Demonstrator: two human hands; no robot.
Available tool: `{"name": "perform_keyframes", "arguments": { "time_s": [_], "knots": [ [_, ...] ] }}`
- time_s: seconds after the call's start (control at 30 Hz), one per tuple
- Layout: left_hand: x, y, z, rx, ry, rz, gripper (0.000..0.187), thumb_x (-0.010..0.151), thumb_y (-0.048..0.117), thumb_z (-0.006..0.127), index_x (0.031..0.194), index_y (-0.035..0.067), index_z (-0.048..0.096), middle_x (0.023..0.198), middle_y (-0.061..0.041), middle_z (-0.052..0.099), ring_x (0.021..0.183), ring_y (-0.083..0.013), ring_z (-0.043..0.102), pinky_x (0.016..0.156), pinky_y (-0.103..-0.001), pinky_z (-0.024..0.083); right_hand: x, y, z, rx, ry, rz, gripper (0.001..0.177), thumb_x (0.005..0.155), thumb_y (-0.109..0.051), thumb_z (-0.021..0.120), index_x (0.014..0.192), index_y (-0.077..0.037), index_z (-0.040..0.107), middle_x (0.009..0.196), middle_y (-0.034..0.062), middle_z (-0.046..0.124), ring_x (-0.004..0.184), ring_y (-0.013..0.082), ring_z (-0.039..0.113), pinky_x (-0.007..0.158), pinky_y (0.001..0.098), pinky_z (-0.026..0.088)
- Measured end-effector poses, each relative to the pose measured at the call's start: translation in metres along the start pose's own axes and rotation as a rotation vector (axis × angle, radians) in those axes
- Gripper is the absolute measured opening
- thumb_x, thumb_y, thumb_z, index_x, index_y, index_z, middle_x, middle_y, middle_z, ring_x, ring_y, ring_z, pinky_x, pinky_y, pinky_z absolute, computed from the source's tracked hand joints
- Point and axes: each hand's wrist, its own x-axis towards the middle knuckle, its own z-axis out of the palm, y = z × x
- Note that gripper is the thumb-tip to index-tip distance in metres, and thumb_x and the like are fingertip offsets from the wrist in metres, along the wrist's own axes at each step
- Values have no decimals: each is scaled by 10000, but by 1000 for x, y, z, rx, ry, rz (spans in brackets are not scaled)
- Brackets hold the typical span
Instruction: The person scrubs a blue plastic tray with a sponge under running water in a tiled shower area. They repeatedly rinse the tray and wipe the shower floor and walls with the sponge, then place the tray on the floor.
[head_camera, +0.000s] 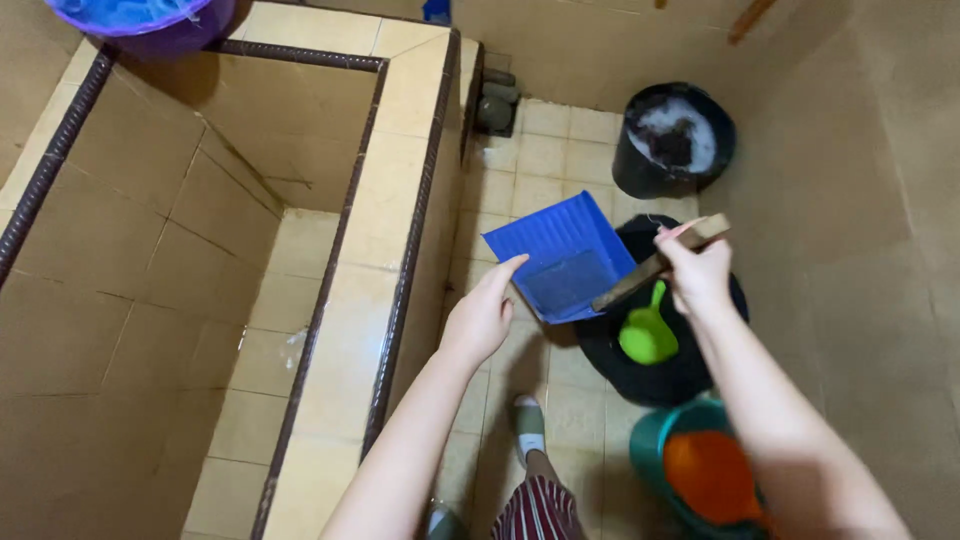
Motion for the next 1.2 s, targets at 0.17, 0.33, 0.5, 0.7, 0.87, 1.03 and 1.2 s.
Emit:
{"name": "perform_keyframes", "arguments": {
  "time_s": [0.17, 0.33, 0.5, 0.7, 0.87, 1.03, 1.2],
  "knots": [
    [77, -18, 14, -13, -54, -221, 661, 917, 26, 538, 1512, 300, 447, 1308, -144, 645, 1141, -323, 673, 949, -410, 545, 70, 100, 46, -122, -23, -38, 189, 861, 0, 774, 958, -71, 627, 960, 43, 694, 927, 139, 681, 897, 317, 554],
    [177, -70, 82, -265, 123, -86, 689, 867, -57, 576, 1497, 194, 458, 1404, -177, 621, 1309, -323, 589, 1063, -391, 476, 128, 145, 108, -293, -123, -25, 304, 826, -41, 783, 1102, -8, 659, 984, 48, 727, 885, 119, 664, 823, 287, 543],
    [249, -93, 109, -554, 185, -106, 711, 873, -91, 526, 1529, 171, 444, 1416, -166, 603, 1314, -252, 594, 1070, -353, 482, 174, 133, 155, -563, -249, -158, 479, 716, -32, 841, 1141, 3, 624, 937, 122, 700, 857, 225, 678, 780, 330, 545],
    [274, -89, 87, -591, 255, -247, 602, 942, 15, 567, 1521, 169, 499, 1201, -153, 704, 1099, -218, 669, 967, -313, 531, 212, 103, 188, -714, -524, -334, 468, 659, -68, 860, 1066, -46, 630, 1041, 152, 681, 1006, 372, 659, 861, 415, 540],
    [269, -88, 75, -479, 377, -332, 515, 971, 164, 627, 1477, 147, 531, 1159, -162, 749, 1062, -203, 725, 928, -309, 546, 219, 85, 205, -877, -735, -422, 437, 709, -101, 849, 1104, -85, 661, 1111, 147, 676, 1090, 387, 598, 954, 448, 505],
    [252, -81, 65, -327, 414, -408, 523, 961, 276, 672, 1437, 106, 538, 1271, -193, 708, 1109, -257, 728, 936, -350, 561, 221, 66, 210, -937, -811, -589, 476, 646, -94, 879, 1074, -64, 674, 1135, 164, 682, 1107, 405, 580, 929, 519, 451],
    [226, -82, 38, -301, 435, -349, 525, 965, 287, 652, 1438, 105, 517, 1366, -189, 645, 1201, -299, 656, 988, -382, 523, 250, 18, 199, -761, -607, -567, 394, 667, -74, 856, 1014, -73, 669, 970, 149, 713, 942, 333, 707, 851, 409, 569]
  ]
}}
